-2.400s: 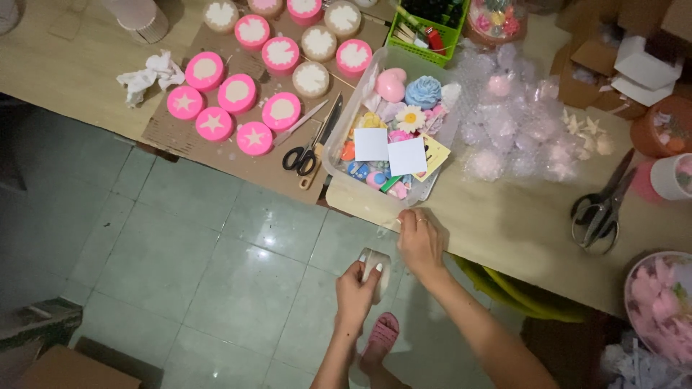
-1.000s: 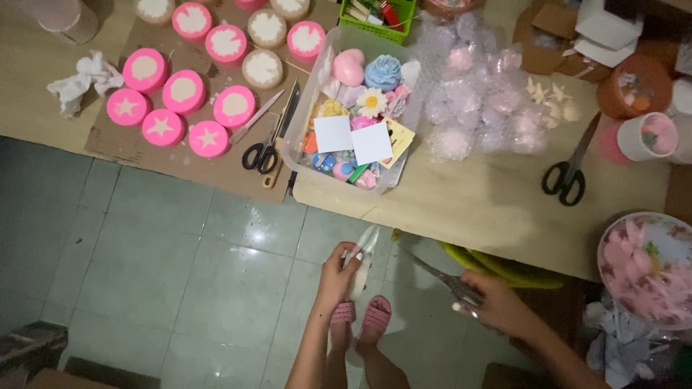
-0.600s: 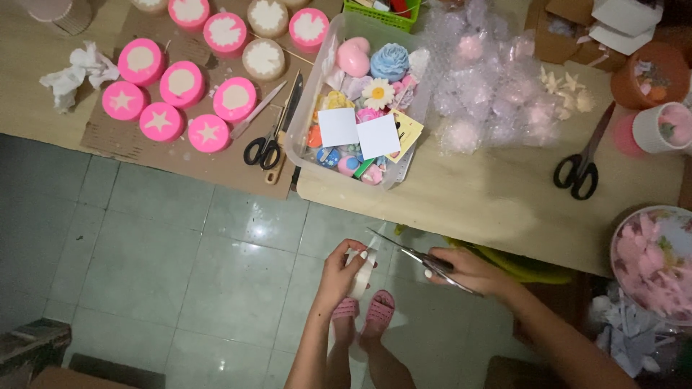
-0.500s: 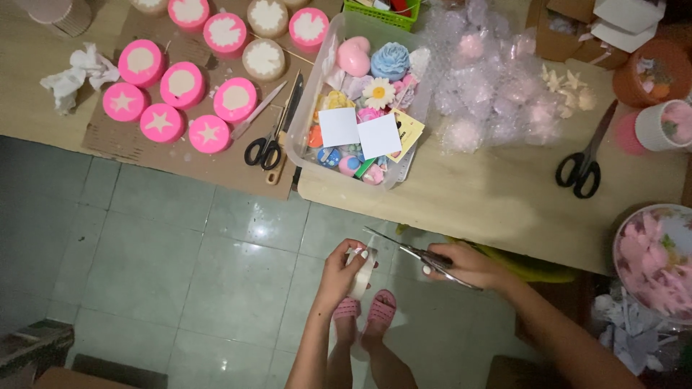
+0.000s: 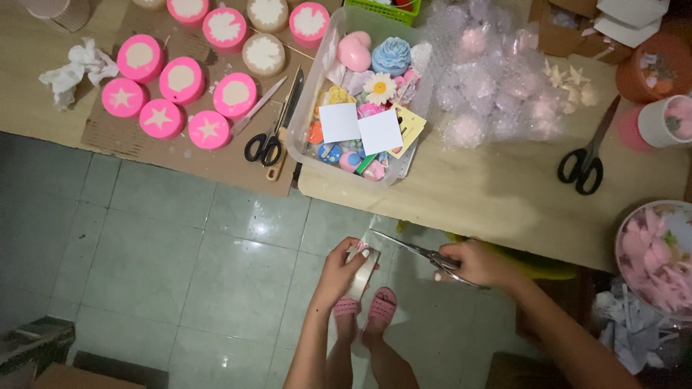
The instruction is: The person cuts a piece of bubble wrap using scissors and then cuts a strip of tape from a roll.
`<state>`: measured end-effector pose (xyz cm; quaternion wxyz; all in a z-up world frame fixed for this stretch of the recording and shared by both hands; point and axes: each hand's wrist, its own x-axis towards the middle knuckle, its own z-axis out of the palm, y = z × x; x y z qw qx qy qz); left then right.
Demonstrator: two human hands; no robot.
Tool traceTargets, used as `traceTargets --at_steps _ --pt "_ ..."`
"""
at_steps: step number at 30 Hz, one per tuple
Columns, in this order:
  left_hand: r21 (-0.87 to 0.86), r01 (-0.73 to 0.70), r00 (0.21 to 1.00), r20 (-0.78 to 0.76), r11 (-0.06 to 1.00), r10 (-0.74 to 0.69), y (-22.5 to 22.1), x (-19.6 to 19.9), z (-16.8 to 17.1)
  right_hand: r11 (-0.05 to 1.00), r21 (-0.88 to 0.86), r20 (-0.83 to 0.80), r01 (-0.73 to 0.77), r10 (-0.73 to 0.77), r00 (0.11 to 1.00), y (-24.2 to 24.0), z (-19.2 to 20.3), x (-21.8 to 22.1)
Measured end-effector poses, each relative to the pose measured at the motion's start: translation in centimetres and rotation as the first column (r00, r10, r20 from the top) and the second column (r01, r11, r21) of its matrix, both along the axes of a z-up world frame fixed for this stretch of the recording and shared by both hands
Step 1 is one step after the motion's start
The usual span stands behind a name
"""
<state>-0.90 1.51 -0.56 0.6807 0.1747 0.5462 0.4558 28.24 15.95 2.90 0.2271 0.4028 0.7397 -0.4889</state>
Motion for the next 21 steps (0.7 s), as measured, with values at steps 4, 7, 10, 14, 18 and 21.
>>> traceTargets --at_steps 4,7,10,14,18,21 --pt "-0.039 0.120 0.980 -0.157 0.992 -0.125 0.2 -1.0 1.0 1.000 0.009 -0.028 0.017 -0.017 0.999 -1.9 -2.6 4.1" --pt "-0.049 0.181 0.954 -0.235 0.982 -0.188 -0.3 -1.3 2.3 0.976 0.050 -0.099 0.213 -0.208 0.973 -5.4 -2.5 4.3" --pt "-0.039 0.173 0.939 -0.294 0.984 -0.177 -1.0 -0.5 2.5 0.839 0.112 -0.249 0.533 -0.495 0.832 -8.3 -2.6 0.3" --pt "0.132 0.152 0.932 -0.349 0.979 -0.098 -1.7 1.8 2.2 0.679 0.032 -0.395 0.733 -0.665 0.634 -9.4 -1.3 -5.5" --pt "0.098 0.117 0.954 -0.289 0.988 -0.084 -1.3 3.5 3.1 0.555 -0.164 -0.546 0.815 -0.740 0.394 -9.3 -1.6 -6.9" --pt "0.077 0.137 0.952 -0.287 0.988 -0.110 -1.6 4.2 2.6 0.524 -0.128 -0.562 0.842 -0.738 0.374 -8.9 -2.0 -6.5"
